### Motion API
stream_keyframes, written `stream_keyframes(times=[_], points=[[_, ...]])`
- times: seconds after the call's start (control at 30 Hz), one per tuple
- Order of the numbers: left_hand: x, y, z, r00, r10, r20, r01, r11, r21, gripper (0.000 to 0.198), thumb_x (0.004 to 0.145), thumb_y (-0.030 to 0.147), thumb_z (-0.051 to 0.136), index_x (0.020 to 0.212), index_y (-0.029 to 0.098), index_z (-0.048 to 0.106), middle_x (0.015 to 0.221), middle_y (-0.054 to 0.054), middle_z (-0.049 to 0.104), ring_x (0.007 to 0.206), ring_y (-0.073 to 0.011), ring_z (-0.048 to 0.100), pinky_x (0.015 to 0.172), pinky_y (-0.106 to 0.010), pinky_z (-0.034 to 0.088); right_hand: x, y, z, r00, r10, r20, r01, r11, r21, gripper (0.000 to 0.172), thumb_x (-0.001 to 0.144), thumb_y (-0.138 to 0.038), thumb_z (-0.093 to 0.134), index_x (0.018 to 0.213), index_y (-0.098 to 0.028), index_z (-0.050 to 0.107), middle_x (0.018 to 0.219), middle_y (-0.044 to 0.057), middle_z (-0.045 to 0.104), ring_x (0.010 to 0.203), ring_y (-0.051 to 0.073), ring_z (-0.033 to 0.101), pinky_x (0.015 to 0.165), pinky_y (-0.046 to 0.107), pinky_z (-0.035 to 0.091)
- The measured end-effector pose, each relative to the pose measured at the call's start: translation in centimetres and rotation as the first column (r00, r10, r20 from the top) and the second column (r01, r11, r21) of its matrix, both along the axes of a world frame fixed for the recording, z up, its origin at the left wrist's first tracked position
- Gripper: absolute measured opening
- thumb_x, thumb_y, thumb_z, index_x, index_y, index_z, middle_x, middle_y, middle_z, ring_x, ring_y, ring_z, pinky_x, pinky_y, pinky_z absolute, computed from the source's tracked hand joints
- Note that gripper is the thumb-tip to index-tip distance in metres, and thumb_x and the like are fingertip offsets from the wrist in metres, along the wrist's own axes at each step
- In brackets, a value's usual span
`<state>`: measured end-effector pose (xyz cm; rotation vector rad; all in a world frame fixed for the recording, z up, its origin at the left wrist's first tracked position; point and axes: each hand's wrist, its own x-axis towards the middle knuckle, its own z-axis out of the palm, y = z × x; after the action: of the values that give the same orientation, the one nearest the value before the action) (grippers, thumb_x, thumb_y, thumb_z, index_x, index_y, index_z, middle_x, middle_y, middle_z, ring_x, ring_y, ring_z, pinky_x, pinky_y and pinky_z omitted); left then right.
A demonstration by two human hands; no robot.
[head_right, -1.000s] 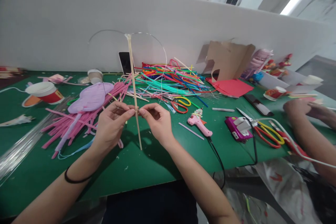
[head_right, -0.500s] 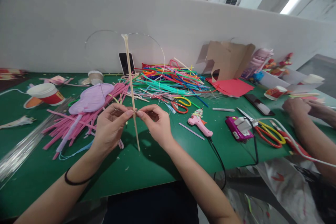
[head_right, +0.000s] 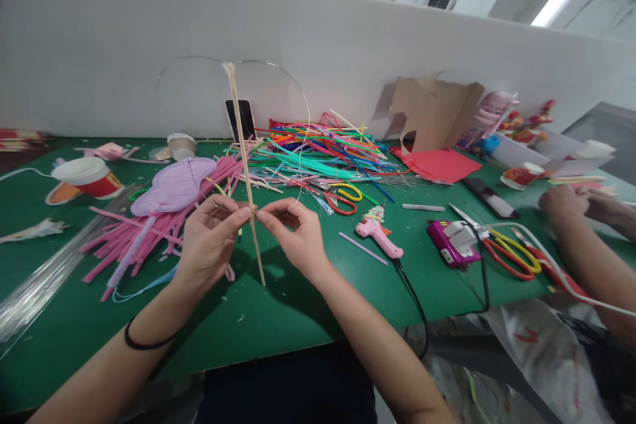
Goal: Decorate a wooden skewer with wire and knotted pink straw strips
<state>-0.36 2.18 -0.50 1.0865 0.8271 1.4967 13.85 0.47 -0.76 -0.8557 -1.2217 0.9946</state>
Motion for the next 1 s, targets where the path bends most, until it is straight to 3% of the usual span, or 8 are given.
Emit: stream_keyframes(times=[0.3,0.73,1.0], points=[[0.1,-0.2,0.2,1.000,-0.017,-0.013,0.017,1.000,-0.006,0.028,0.065,0.027,0.084,0.071,0.020,0.058,0.077,0.001,0.071,0.077,-0.0153,0.069,0.076,-0.028,0.054,0.0,-0.2,0.0,1.000,0.012,-0.028,-0.012,1.000,0.008,0.018,0.075,-0.036,0.079,0.087,-0.024,0.072,0.088,0.001,0.071,0.081,0.016,0.067,0.076,0.030,0.055],[0.0,-0.4,0.2,0.999,-0.034,-0.019,0.034,0.999,0.011,0.030,0.065,0.029,0.086,0.071,0.020,0.057,0.074,0.002,0.067,0.075,-0.0160,0.068,0.071,-0.028,0.054,-0.9,-0.2,0.0,0.989,-0.030,-0.145,0.017,0.996,-0.089,0.023,0.069,-0.038,0.083,0.078,-0.022,0.069,0.079,-0.001,0.072,0.074,0.015,0.067,0.071,0.029,0.056],[0.0,-0.6,0.4,0.999,-0.038,0.011,0.039,0.998,-0.041,0.040,0.062,0.029,0.088,0.085,0.023,0.056,0.071,0.002,0.071,0.070,-0.0159,0.070,0.069,-0.027,0.054,-1.4,-0.8,0.1,0.986,-0.098,-0.132,0.091,0.994,-0.056,0.018,0.073,-0.036,0.080,0.078,-0.022,0.070,0.079,0.001,0.072,0.076,0.016,0.067,0.072,0.030,0.056]])
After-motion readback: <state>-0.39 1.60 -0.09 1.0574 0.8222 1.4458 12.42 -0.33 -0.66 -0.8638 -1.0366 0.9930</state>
